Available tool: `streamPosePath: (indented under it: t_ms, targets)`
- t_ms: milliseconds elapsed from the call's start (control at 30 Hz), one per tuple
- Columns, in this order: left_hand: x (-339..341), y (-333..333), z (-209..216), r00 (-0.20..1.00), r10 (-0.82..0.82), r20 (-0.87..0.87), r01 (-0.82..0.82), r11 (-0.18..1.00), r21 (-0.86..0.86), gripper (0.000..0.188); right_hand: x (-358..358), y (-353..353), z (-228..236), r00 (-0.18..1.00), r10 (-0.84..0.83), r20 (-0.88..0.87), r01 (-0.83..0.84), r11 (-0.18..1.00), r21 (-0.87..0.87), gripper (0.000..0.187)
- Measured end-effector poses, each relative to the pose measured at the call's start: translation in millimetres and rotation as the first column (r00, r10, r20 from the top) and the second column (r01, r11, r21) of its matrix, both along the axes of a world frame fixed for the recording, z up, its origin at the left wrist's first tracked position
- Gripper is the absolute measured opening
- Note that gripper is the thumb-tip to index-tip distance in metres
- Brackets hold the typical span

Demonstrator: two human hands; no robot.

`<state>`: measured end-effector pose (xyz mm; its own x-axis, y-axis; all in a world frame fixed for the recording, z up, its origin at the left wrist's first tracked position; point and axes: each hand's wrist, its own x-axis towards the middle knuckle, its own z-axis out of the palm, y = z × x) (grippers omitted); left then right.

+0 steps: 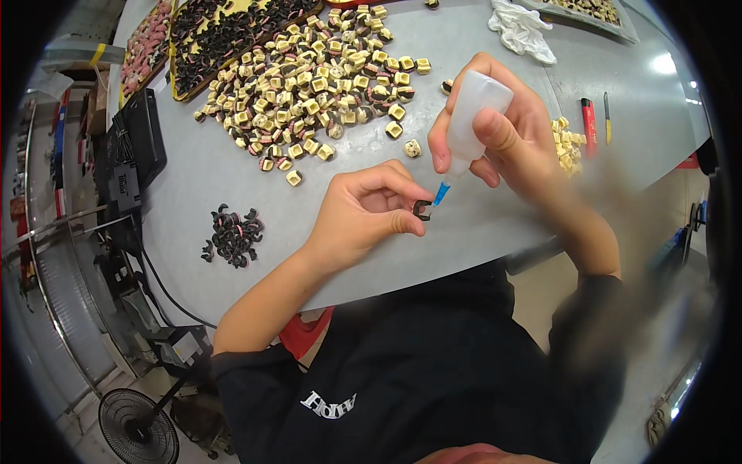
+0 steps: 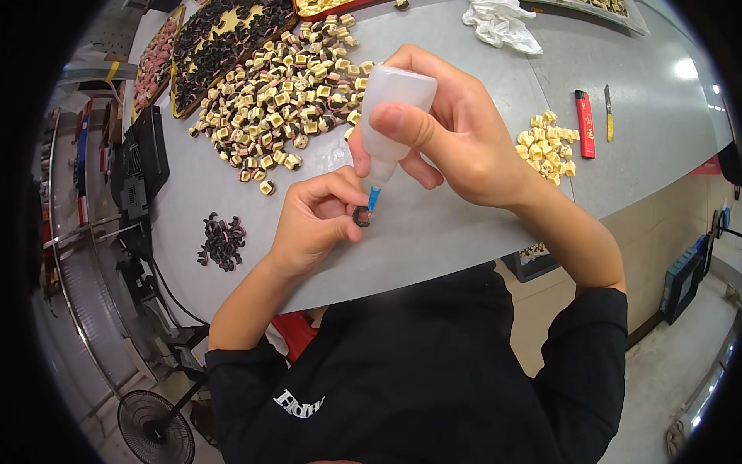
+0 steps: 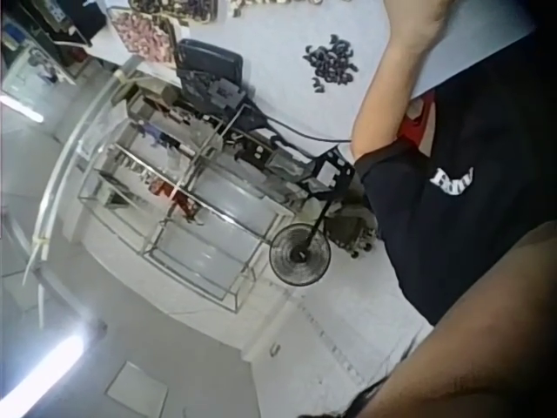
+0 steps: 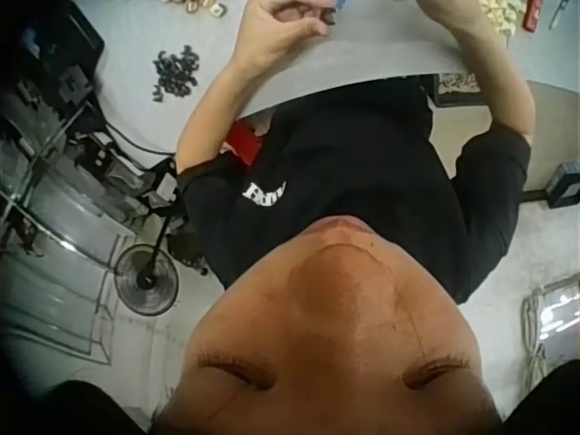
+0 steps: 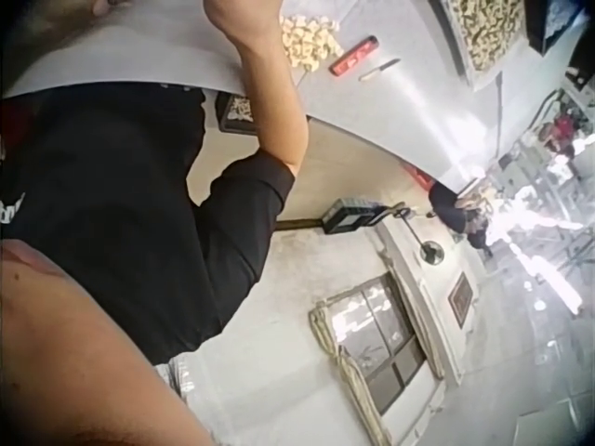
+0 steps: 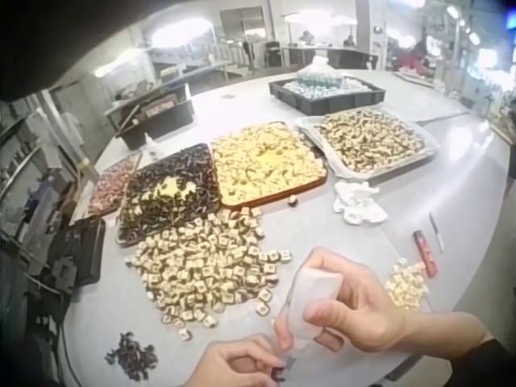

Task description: Apply glue to small black components and attach them into gold-colored toy parts at a workshop table.

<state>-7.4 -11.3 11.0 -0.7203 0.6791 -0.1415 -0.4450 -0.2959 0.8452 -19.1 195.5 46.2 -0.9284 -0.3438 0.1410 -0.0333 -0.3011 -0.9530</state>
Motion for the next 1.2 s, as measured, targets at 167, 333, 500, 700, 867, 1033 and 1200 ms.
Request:
streamPosePath:
  t_ms: [167,333,500,700,867,1033,1200]
  targets:
    - [0.9,0.1,-0.7,1.0,0.006,0.03,-0.007,1.0,0.027,0.029,-0.7,0.5,0.4,0.999,-0.031,-0.044,0.03,0.999,-0.014,0.025]
    - [1.0,0.7,-1.0,0.999,0.01,0.034,-0.011,1.0,0.028,0.028,-0.3,-0.1,-0.3,0.995,-0.067,-0.077,0.067,0.998,-0.002,0.026]
    - [1.3,0.7,-0.1,0.999,0.012,0.032,-0.012,1.0,0.021,0.027,0.0,-1.1,-1.0,0.993,-0.076,-0.09,0.077,0.997,0.011,0.026]
    - [0.2,-1.4,-5.4,1.0,-0.003,-0.021,0.004,0.998,0.063,0.025,-0.1,-0.3,-1.4,0.994,-0.072,-0.087,0.074,0.997,0.028,0.026]
    - [0.6,-0.6,-0.9,1.0,0.012,0.016,-0.012,1.0,-0.001,0.027,-0.2,0.4,0.0,0.993,-0.073,-0.088,0.077,0.996,0.043,0.026]
    - [-1.3,-1.6,-6.1,1.0,0.005,-0.018,-0.005,1.0,0.026,0.026,-1.5,5.2,2.9,0.995,-0.076,-0.061,0.076,0.997,-0.007,0.024]
    - [-1.5,0.3,-3.9,1.0,0.02,0.003,-0.02,1.0,-0.008,0.027,-11.0,11.5,3.5,0.972,-0.186,-0.142,0.17,0.978,-0.119,0.022]
